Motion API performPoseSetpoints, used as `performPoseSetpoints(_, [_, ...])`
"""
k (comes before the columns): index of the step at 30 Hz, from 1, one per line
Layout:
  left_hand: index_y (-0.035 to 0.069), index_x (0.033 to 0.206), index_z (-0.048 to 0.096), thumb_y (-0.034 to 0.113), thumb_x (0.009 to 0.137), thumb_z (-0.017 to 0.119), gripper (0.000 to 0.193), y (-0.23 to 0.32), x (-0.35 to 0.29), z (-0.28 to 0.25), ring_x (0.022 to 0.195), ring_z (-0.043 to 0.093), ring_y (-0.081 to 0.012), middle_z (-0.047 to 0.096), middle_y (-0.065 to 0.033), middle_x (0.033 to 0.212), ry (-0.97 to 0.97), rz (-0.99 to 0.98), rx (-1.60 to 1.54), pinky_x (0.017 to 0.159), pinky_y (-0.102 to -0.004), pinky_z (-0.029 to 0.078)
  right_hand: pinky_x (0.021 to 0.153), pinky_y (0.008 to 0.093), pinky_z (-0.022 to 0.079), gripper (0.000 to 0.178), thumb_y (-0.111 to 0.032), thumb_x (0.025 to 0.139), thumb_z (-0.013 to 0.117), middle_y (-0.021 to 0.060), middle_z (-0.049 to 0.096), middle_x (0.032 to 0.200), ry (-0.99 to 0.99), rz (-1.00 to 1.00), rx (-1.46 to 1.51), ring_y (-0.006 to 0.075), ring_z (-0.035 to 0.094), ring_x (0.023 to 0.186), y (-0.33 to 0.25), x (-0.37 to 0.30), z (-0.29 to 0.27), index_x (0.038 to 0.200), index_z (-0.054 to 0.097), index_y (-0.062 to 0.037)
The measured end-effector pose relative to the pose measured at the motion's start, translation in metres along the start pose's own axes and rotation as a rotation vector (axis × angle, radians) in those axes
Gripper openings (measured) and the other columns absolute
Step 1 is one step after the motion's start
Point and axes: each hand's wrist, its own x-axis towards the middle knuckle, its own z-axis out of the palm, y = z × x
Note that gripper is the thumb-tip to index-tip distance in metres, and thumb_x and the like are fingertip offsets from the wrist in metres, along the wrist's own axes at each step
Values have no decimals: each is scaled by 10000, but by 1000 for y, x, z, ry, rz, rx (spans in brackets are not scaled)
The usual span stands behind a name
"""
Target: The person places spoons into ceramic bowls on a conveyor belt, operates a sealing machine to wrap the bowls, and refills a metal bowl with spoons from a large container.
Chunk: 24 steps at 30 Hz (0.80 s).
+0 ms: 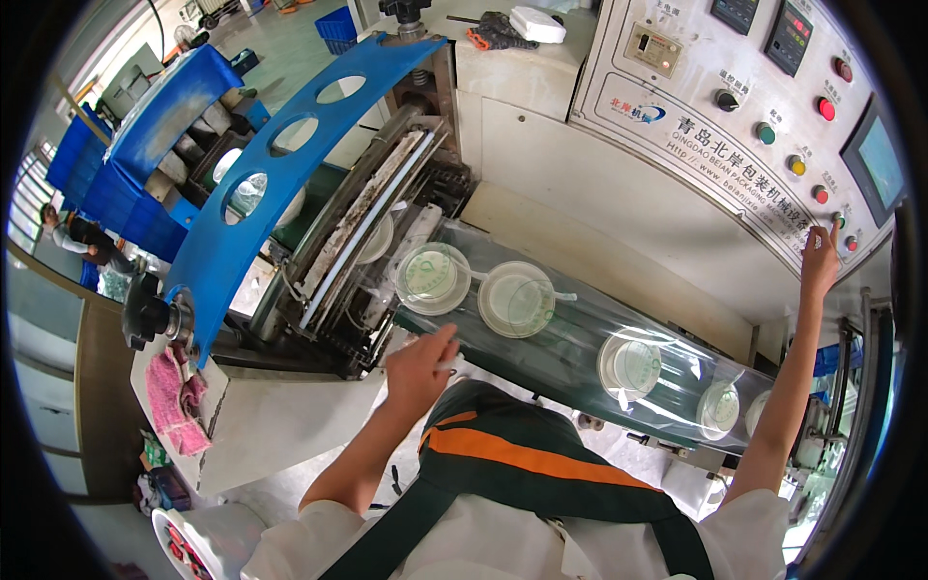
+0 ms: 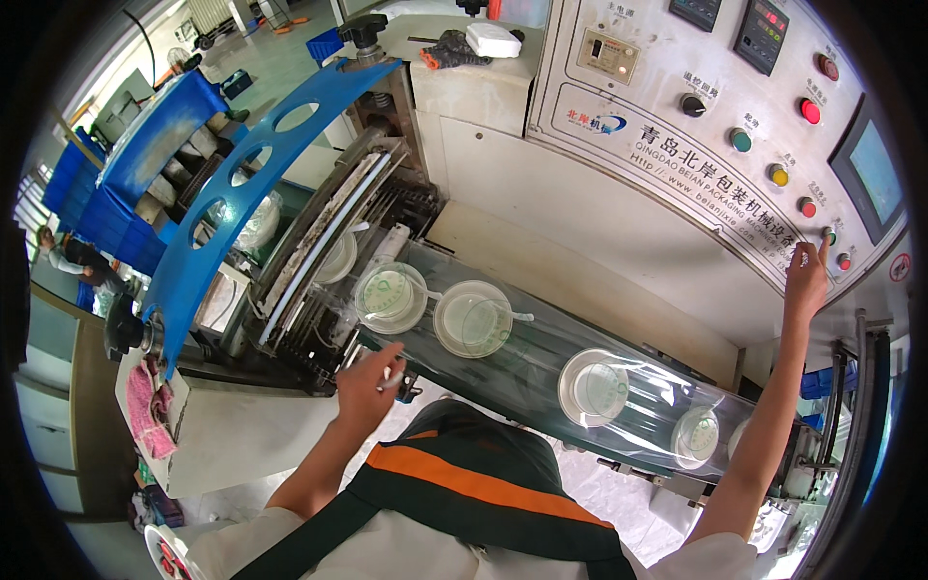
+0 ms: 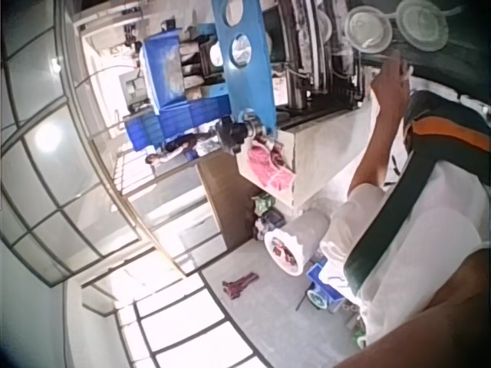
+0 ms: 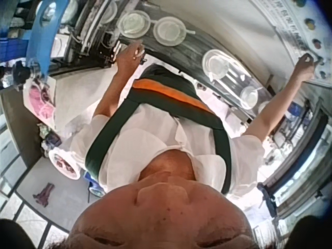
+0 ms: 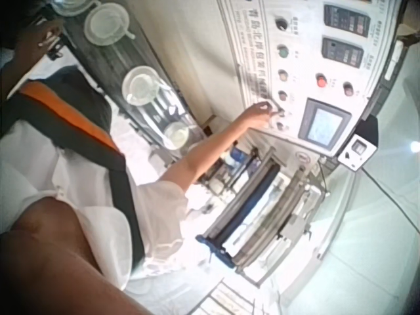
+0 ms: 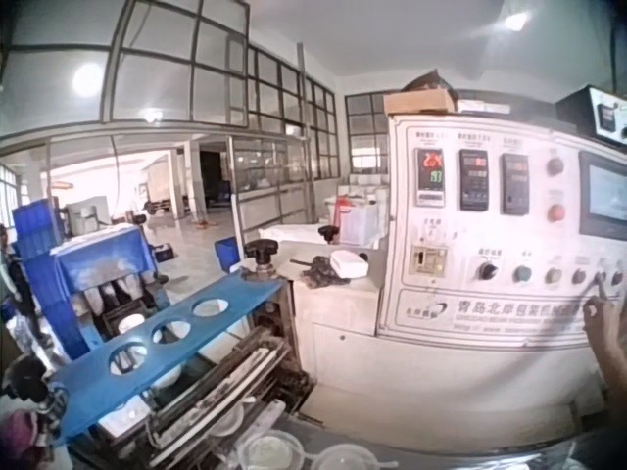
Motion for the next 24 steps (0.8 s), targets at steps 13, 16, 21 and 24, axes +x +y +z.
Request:
performPoseSetpoints(13, [120, 1104, 484, 80, 580, 693, 565, 30, -3, 58, 647, 574, -204, 583, -43, 766, -580, -16, -121, 558, -285, 453, 600, 304, 494, 329, -56, 705, 617, 125, 321, 1328, 52, -205, 438, 229, 592, 774, -92, -24, 26, 1019, 535, -111])
performPoseSetpoints(16, [126, 1092, 495, 92, 581, 696, 550, 34, 0, 63, 628, 574, -206, 584, -43, 758, -593, -17, -119, 544, -284, 451, 583, 311, 492, 280, -52, 699, 615, 137, 319, 1326, 114, -259, 435, 232, 583, 769, -100, -14, 17, 971, 549, -63])
performPoseSetpoints(21, [155, 1093, 500, 112, 612, 682, 515, 22, -10, 61, 661, 585, -234, 579, -54, 754, -512, 55, -183, 541, -324, 458, 568, 389, 465, 290, -114, 742, 531, 127, 523, 1115, -67, -92, 164, 308, 587, 677, -109, -2, 17, 1030, 545, -128])
performPoseSetpoints(24, [166, 1073, 489, 142, 679, 645, 424, 24, -13, 49, 661, 575, -247, 553, -50, 739, -505, 63, -117, 518, -361, 440, 582, 437, 439, 265, -182, 772, 493, 142, 610, 759, -83, 0, 101, 337, 576, 648, -97, -5, 17, 1021, 565, -234])
